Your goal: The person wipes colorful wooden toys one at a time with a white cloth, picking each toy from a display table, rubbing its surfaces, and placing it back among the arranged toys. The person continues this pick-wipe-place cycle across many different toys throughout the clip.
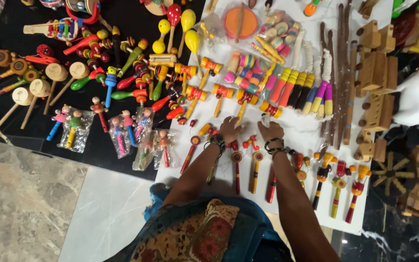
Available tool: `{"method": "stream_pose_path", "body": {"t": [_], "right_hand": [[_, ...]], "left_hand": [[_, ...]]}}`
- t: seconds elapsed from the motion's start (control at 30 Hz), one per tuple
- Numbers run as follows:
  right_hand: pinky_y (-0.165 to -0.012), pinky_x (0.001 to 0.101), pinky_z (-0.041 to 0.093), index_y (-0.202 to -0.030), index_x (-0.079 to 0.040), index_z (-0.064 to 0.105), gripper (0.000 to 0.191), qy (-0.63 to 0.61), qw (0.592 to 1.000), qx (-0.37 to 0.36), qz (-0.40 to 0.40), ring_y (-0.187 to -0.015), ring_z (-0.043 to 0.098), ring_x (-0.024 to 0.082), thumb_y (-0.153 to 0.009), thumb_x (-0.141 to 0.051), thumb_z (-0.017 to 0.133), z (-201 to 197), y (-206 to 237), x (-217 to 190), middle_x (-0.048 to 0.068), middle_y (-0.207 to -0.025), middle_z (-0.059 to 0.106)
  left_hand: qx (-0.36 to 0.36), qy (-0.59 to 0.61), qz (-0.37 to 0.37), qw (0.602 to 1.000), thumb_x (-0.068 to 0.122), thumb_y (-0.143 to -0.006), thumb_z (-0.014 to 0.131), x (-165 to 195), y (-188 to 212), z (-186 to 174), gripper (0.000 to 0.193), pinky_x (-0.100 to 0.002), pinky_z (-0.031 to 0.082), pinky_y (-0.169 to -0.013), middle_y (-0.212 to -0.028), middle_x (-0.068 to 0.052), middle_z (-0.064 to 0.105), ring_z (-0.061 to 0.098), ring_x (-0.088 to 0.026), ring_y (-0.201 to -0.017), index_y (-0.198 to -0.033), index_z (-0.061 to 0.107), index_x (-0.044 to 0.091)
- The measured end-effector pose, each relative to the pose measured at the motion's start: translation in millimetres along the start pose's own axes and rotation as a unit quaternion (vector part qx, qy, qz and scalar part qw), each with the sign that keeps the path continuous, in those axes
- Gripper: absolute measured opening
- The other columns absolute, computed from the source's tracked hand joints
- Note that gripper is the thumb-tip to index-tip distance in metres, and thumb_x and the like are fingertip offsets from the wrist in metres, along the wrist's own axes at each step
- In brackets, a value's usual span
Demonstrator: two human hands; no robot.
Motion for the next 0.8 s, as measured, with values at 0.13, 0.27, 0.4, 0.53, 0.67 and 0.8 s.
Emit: {"method": "stream_pose_path", "body": {"t": [0.13, 0.27, 0.4, 0.53, 0.67, 0.8], "right_hand": [[-0.087, 0.0482, 0.055, -0.098, -0.005, 0.074, 0.067, -0.015, 1.0, 0.002, -0.022, -0.097, 0.071, 0.039, -0.081, -0.07, 0.065, 0, -14, -9, 0.02, -0.101, 0.074], [-0.088, 0.0504, 0.055, -0.104, -0.006, 0.073, 0.067, -0.017, 0.999, -0.017, -0.021, -0.098, 0.07, 0.04, -0.083, -0.069, 0.063, 9, -23, -12, 0.02, -0.101, 0.075], [-0.09, 0.0508, 0.055, -0.104, -0.007, 0.074, 0.07, -0.052, 0.998, -0.018, -0.035, -0.099, 0.071, 0.04, -0.083, -0.072, 0.06, 19, -30, -12, 0.02, -0.102, 0.076], [-0.093, 0.0527, 0.052, -0.106, -0.001, 0.074, 0.085, 0.01, 0.998, -0.06, -0.03, -0.102, 0.069, 0.044, -0.089, -0.082, 0.051, 22, -35, -14, 0.026, -0.103, 0.073], [-0.093, 0.0553, 0.051, -0.107, 0.004, 0.074, 0.092, 0.076, 0.995, -0.035, -0.053, -0.103, 0.067, 0.048, -0.093, -0.083, 0.045, 12, -33, -19, 0.031, -0.105, 0.071], [-0.091, 0.0531, 0.053, -0.11, -0.005, 0.075, 0.072, 0.014, 0.996, 0.013, -0.089, -0.102, 0.069, 0.044, -0.09, -0.071, 0.054, -7, -22, -32, 0.025, -0.104, 0.074]], "left_hand": [[0.02, 0.013, 0.039, 0.999, 0.042, -0.092, 0.067, -3, -11, 0, 0.058, -0.048, 0.041, -0.113, -0.144, -0.026, 0.051, 0.044, -0.042, -0.138, -0.138, 0.058, 0.009], [0.046, 0.018, 0.069, 0.996, 0.037, -0.095, 0.066, -14, -22, -1, 0.049, -0.048, 0.042, -0.114, -0.138, -0.023, 0.059, 0.047, -0.04, -0.137, -0.135, 0.061, 0.008], [0.056, 0.017, 0.072, 0.996, 0.032, -0.095, 0.068, -27, -28, -5, 0.044, -0.047, 0.043, -0.113, -0.135, -0.021, 0.062, 0.053, -0.037, -0.132, -0.131, 0.062, 0.007], [0.089, 0.06, -0.003, 0.994, 0.024, -0.089, 0.072, -43, -24, -28, 0.032, -0.044, 0.054, -0.093, -0.12, -0.018, 0.067, 0.066, -0.035, -0.107, -0.119, 0.07, 0.013], [0.209, 0.042, -0.016, 0.977, 0.016, -0.089, 0.072, -60, -26, -77, 0.014, -0.041, 0.061, -0.079, -0.097, -0.011, 0.076, 0.076, -0.029, -0.086, -0.102, 0.076, 0.017], [0.268, -0.069, -0.107, 0.955, 0.013, -0.086, 0.074, -83, -24, -125, 0.017, -0.048, 0.057, -0.078, -0.097, -0.015, 0.075, 0.072, -0.036, -0.09, -0.103, 0.074, 0.015]]}}
Point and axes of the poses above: each hand's wrist, its own y-axis away from the middle knuckle, its own z-axis out of the palm, x = y × z, the point moved 1 cm from there along -y, towards the middle knuckle
